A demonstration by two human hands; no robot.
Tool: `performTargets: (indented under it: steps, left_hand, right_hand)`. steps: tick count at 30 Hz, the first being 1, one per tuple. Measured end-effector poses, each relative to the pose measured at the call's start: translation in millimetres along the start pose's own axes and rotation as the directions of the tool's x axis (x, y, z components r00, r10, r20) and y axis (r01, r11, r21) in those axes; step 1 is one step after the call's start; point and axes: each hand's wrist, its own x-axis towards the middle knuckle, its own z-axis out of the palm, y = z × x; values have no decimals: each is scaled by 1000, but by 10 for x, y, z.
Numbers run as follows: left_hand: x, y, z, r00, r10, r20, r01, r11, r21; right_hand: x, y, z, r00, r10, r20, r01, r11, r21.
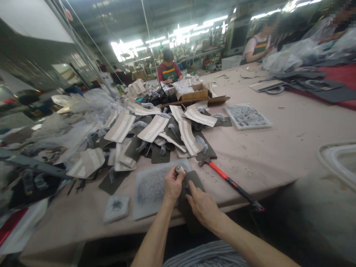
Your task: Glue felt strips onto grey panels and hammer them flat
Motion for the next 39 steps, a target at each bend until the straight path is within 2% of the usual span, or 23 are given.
performTargets:
  steps: [3,6,13,22,26,29,31,33,35,37,39]
  left_hand:
    - [-29,-172,-35,999,-41,31,42,999,-8]
    - [-46,-232,-91,997,-64,51,65,998,-14]
    - [-54,-199,-115,993,-89,82,90,996,-9]
    - [-54,-181,-118,990,-79,115,73,996,56]
    - [-57,-199,-119,990,-60,126,46,993,109]
    - [-60,-196,-112,990,-33,135,12,989,149]
    - [-64,-188,-103,990,-5,140,-20,983,180]
    - [-69,-184,-94,990,20,141,-49,977,208]
    - [-72,-185,-90,988,45,150,-79,970,230]
    - [-75,-189,-92,982,71,173,-114,961,251]
    - [-80,-192,-97,973,103,207,-158,949,272]
  right_hand:
    - [-70,-31,65,999,-8,35,11,998,-69]
    - [-107,-30,67,995,-39,88,46,995,-84]
    - [-70,8,26,992,-65,105,70,997,-38]
    - [-76,2,63,991,-42,128,44,999,-16]
    - [-55,56,-19,990,-63,128,51,994,98]
    - [13,266,-145,997,-75,-5,74,970,234]
    - [75,506,-248,986,-7,-164,39,981,189]
    - [135,790,-342,959,95,-268,-80,995,64]
    - [184,1058,-408,949,230,-217,-220,973,72]
    - [220,1251,-444,935,347,-74,-326,921,212]
    - [239,1335,-469,915,399,65,-393,841,371]
